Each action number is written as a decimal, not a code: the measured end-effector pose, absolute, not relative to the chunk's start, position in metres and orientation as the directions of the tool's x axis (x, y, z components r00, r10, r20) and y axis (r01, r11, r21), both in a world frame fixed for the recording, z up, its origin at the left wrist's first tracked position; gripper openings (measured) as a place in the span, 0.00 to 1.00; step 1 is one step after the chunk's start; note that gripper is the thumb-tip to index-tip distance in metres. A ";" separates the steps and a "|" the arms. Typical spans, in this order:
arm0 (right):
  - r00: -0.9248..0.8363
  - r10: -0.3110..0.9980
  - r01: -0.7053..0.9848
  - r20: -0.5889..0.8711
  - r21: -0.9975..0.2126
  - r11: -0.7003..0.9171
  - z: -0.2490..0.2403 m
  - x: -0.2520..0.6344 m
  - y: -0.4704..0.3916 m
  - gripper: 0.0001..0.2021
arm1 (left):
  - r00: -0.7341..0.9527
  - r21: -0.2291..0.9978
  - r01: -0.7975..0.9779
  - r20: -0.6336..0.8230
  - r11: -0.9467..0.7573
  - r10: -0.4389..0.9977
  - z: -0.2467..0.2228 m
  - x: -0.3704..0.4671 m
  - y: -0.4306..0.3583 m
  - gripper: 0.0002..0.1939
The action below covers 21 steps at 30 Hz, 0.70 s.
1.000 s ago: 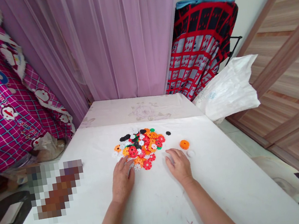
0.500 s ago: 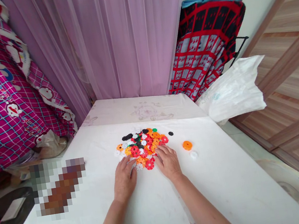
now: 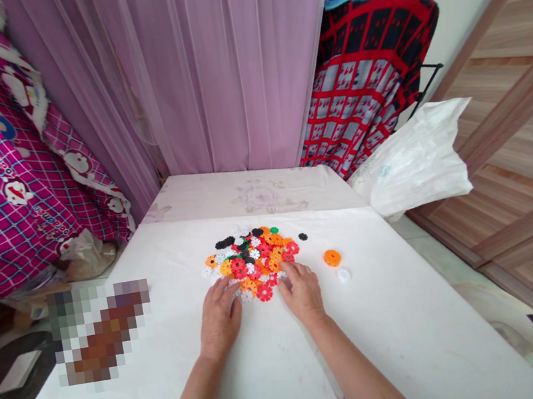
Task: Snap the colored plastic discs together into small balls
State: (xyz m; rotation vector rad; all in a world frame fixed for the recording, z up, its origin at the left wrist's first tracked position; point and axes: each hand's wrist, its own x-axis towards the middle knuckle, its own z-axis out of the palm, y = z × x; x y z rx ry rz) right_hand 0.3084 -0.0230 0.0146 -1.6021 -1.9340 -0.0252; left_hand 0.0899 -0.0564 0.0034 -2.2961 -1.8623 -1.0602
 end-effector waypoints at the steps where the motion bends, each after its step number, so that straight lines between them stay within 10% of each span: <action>1: -0.089 0.885 0.898 0.457 -0.347 0.270 0.016 0.308 -0.023 0.16 | 0.067 0.401 0.867 0.495 -0.296 0.866 0.004 0.090 -0.056 0.16; 13: -0.158 0.838 0.787 0.521 -0.447 0.426 0.014 0.313 -0.026 0.10 | 0.071 0.397 0.867 0.496 -0.299 0.866 0.002 0.090 -0.057 0.16; 21: 0.230 0.847 0.878 0.479 -0.478 0.032 0.006 0.320 0.002 0.12 | 0.075 0.399 0.869 0.479 -0.293 0.875 0.003 0.089 -0.056 0.16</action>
